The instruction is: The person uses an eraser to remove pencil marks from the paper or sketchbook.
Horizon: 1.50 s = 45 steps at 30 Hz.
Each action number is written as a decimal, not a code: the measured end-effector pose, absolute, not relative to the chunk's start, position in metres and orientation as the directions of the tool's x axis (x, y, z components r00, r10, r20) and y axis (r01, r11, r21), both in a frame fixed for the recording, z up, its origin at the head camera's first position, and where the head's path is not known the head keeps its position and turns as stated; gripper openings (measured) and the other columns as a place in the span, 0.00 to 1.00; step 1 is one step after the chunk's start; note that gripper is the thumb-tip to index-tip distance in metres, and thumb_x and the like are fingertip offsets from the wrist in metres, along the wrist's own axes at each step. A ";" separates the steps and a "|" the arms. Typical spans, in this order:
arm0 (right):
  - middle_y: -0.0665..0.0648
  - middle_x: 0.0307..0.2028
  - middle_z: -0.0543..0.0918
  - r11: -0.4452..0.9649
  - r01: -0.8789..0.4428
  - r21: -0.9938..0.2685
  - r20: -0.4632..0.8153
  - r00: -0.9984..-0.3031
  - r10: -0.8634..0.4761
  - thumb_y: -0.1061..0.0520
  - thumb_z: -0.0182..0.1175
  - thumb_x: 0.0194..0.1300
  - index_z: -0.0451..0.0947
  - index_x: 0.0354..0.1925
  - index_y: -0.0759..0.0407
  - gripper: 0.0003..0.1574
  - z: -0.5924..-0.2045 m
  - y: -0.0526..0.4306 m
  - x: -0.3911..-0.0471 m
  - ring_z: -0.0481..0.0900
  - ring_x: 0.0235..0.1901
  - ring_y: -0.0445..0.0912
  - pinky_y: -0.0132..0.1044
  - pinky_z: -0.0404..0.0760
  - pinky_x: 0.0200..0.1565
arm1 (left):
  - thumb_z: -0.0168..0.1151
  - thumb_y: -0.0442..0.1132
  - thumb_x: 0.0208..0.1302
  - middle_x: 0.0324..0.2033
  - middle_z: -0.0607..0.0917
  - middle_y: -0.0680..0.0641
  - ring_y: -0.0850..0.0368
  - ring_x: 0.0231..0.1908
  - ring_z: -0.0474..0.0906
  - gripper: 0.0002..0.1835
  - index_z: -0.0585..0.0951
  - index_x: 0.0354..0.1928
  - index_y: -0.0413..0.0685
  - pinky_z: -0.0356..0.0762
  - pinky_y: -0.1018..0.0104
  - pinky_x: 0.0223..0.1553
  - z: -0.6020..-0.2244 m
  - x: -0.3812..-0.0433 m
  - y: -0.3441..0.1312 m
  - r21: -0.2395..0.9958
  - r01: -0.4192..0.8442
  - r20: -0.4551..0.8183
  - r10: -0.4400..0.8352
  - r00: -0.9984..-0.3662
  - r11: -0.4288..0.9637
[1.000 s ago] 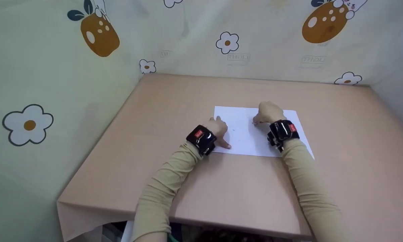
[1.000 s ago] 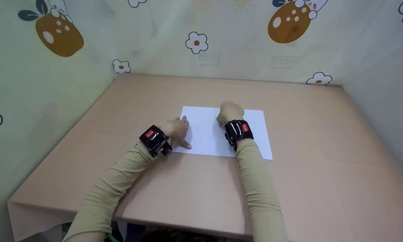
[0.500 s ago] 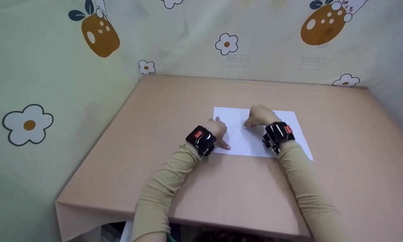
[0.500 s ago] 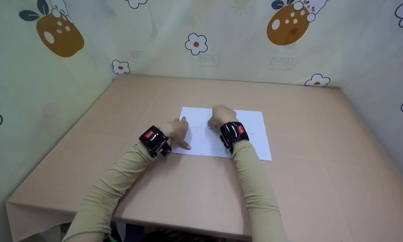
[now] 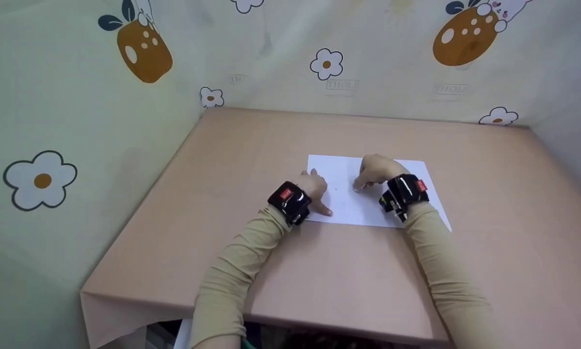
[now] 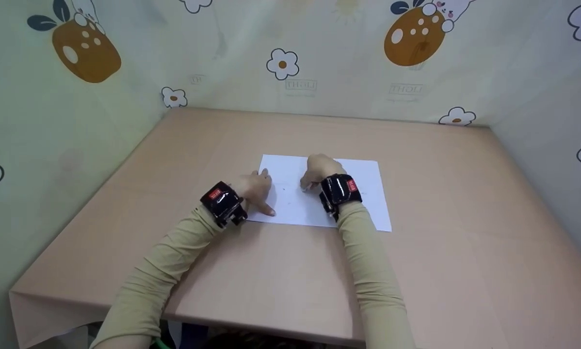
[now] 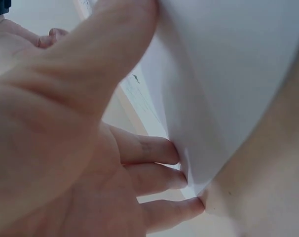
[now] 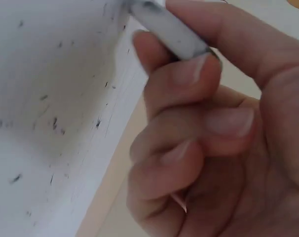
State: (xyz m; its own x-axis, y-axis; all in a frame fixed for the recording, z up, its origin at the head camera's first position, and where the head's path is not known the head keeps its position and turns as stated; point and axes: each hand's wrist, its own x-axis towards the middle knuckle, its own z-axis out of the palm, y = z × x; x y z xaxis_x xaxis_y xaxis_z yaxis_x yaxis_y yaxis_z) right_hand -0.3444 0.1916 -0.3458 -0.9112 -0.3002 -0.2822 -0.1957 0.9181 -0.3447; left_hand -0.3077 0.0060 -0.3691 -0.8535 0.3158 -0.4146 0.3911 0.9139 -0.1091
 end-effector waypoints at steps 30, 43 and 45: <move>0.56 0.24 0.78 0.969 -0.146 -0.197 -0.051 -0.986 -0.159 0.53 0.65 0.45 0.78 0.23 0.61 0.12 -0.351 0.143 -0.340 0.71 0.23 0.47 0.39 0.74 0.23 | 0.63 0.68 0.51 0.73 0.54 0.34 0.38 0.72 0.54 0.55 0.58 0.71 0.37 0.65 0.45 0.67 -0.349 -0.281 -0.006 -0.065 0.346 -0.305 0.311 -0.900 0.936; 0.47 0.15 0.75 0.908 -0.249 -0.338 -0.094 -0.951 -0.296 0.53 0.66 0.46 0.82 0.22 0.61 0.11 -0.358 0.137 -0.338 0.68 0.17 0.41 0.30 0.68 0.19 | 0.64 0.68 0.49 0.73 0.53 0.35 0.39 0.72 0.54 0.57 0.56 0.71 0.38 0.67 0.46 0.66 -0.354 -0.285 -0.005 -0.071 0.340 -0.322 0.301 -0.897 0.938; 0.48 0.16 0.74 0.937 -0.193 -0.292 -0.102 -0.968 -0.231 0.53 0.66 0.45 0.79 0.20 0.59 0.11 -0.355 0.143 -0.338 0.68 0.18 0.42 0.32 0.68 0.19 | 0.63 0.71 0.47 0.73 0.54 0.36 0.40 0.72 0.54 0.58 0.57 0.71 0.38 0.68 0.46 0.66 -0.358 -0.291 -0.002 -0.099 0.345 -0.330 0.296 -0.897 0.934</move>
